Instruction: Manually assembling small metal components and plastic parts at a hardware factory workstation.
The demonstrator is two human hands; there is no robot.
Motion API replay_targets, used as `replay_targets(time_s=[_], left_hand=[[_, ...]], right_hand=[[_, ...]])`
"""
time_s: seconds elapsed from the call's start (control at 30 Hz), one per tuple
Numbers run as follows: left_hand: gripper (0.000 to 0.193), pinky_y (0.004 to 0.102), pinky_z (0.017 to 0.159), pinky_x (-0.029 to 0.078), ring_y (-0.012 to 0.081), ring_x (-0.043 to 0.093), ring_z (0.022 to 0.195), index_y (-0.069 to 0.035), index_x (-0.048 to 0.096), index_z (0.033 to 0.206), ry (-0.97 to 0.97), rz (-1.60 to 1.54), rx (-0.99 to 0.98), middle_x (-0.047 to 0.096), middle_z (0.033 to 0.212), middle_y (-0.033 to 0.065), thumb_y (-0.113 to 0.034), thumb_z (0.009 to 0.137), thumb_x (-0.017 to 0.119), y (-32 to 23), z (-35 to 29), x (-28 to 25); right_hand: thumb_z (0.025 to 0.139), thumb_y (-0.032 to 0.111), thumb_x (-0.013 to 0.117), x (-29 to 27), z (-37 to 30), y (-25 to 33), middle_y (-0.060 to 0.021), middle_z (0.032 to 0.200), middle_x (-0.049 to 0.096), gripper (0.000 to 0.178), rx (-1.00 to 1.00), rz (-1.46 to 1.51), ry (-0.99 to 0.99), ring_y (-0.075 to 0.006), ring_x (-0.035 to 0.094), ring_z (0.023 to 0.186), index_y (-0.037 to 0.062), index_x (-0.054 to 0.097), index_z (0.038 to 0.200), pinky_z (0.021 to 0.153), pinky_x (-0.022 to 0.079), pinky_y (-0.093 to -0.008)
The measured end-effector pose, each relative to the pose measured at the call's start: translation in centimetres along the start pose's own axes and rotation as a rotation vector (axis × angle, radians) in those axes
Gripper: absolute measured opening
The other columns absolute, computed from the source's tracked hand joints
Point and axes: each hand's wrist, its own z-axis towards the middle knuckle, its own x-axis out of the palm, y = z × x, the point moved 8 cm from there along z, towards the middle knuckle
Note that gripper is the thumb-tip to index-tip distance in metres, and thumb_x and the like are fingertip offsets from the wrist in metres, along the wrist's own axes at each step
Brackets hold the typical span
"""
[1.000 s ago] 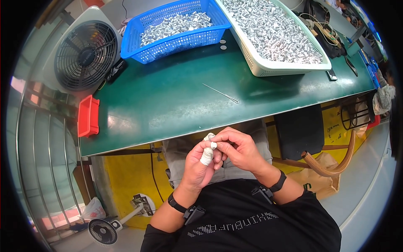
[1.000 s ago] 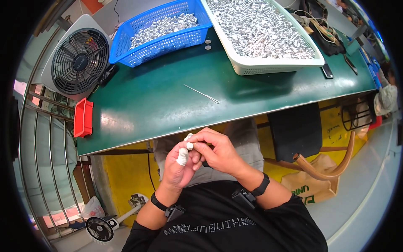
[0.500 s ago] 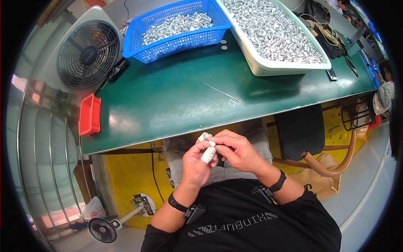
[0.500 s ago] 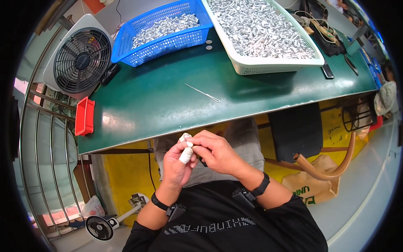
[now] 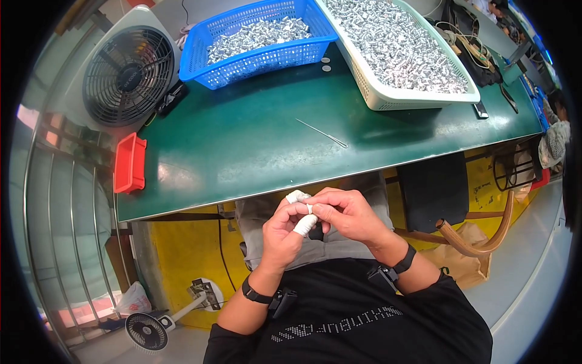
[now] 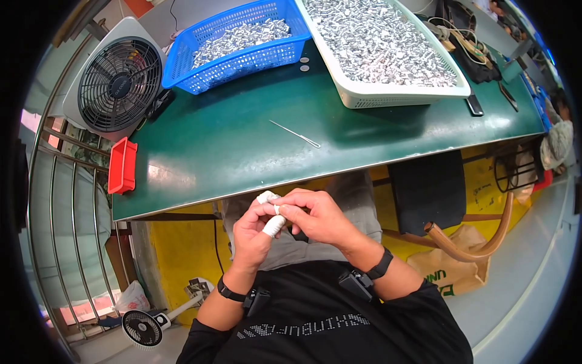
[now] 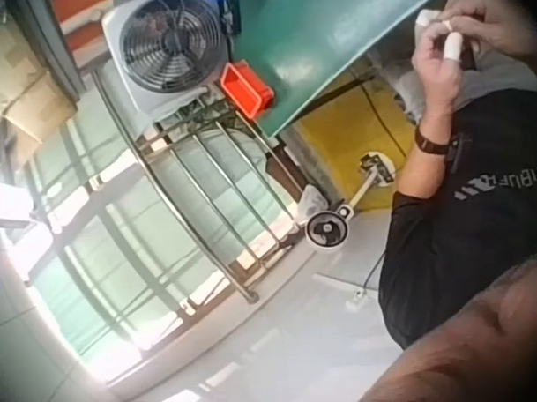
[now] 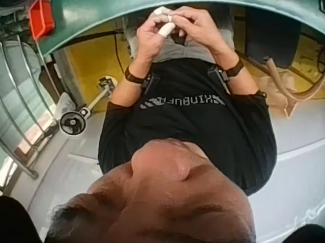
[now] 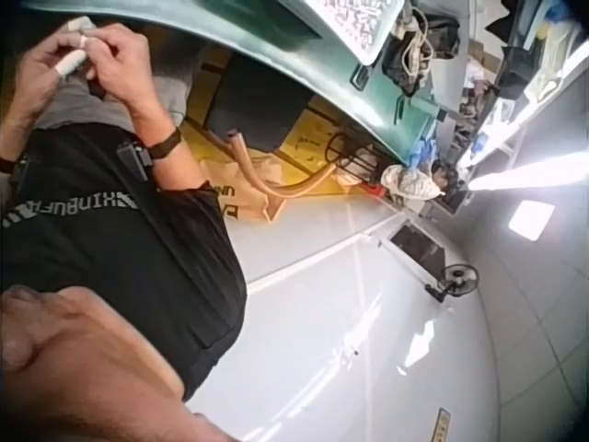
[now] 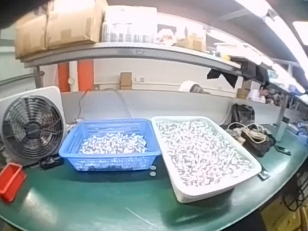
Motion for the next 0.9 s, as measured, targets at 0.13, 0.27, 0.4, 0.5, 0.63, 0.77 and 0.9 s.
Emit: replay_targets(time_s=[0.13,0.27,0.4,0.5,0.63,0.77,0.9], left_hand=[[0.021,0.0216,0.063,0.05,0.0125,0.063,0.085,-0.001,0.064,0.107,0.003,-0.069,-0.121,0.057,0.12,0.0091,0.007,0.089,0.061,0.9,-0.1,-0.2],[0.02,0.0212,0.061,0.049,0.0119,0.062,0.083,0.0,0.064,0.109,0.021,-0.235,-0.195,0.057,0.12,0.0091,0.006,0.09,0.059,2.0,-0.1,-0.2],[0.02,0.0209,0.06,0.048,0.0115,0.062,0.081,0.0,0.064,0.109,-0.004,-0.225,-0.195,0.058,0.12,0.0089,0.005,0.091,0.059,2.2,-0.1,-0.2],[0.019,0.0208,0.06,0.048,0.0113,0.062,0.081,0.0,0.065,0.109,-0.058,-0.186,-0.191,0.058,0.12,0.0088,0.005,0.091,0.059,2.0,0.0,-0.5],[0.019,0.0208,0.06,0.048,0.0108,0.062,0.081,0.001,0.065,0.108,-0.068,-0.165,-0.182,0.056,0.123,0.009,0.005,0.091,0.059,1.2,0.2,-0.6],[0.017,0.0209,0.059,0.048,0.0105,0.062,0.081,0.001,0.065,0.107,-0.016,-0.073,-0.126,0.054,0.126,0.0094,0.005,0.092,0.057,0.5,0.3,-0.3],[0.017,0.0211,0.06,0.048,0.0106,0.061,0.08,0.001,0.064,0.108,-0.016,-0.223,-0.204,0.054,0.124,0.0091,0.004,0.094,0.055,1.3,0.1,-0.1]], right_hand=[[0.098,0.006,0.056,-0.3,0.1,-0.3,-0.0058,0.091,0.066,0.018,-0.005,0.03,-0.047,-0.0071,0.059,0.068,-0.0032,0.069,0.107,0.058,0.05,-0.0215],[0.097,0.008,0.059,-0.4,0.0,-0.1,-0.0041,0.082,0.066,0.018,-0.039,0.003,-0.098,-0.0056,0.058,0.063,-0.0034,0.068,0.106,0.056,0.049,-0.0211],[0.097,0.008,0.058,-0.4,-0.1,-0.3,-0.005,0.084,0.067,0.018,-0.014,-0.027,-0.16,-0.006,0.059,0.066,-0.0043,0.066,0.107,0.058,0.051,-0.0211],[0.097,0.007,0.058,-0.4,-0.3,0.1,-0.0058,0.086,0.067,0.017,-0.027,-0.041,-0.191,-0.0066,0.061,0.069,-0.0048,0.064,0.108,0.06,0.052,-0.0212],[0.097,0.006,0.058,-0.6,-0.3,0.8,-0.0059,0.084,0.067,0.016,-0.075,-0.065,-0.18,-0.007,0.062,0.071,-0.0046,0.063,0.108,0.061,0.054,-0.0211],[0.097,0.005,0.058,-0.4,0.0,0.0,-0.0058,0.083,0.067,0.013,-0.042,-0.073,-0.108,-0.0074,0.063,0.072,-0.0036,0.062,0.105,0.061,0.054,-0.0214],[0.097,0.005,0.056,-0.6,-0.1,-0.3,-0.0057,0.083,0.067,0.011,-0.014,-0.046,-0.095,-0.0076,0.063,0.072,-0.0027,0.061,0.102,0.061,0.054,-0.0217]])
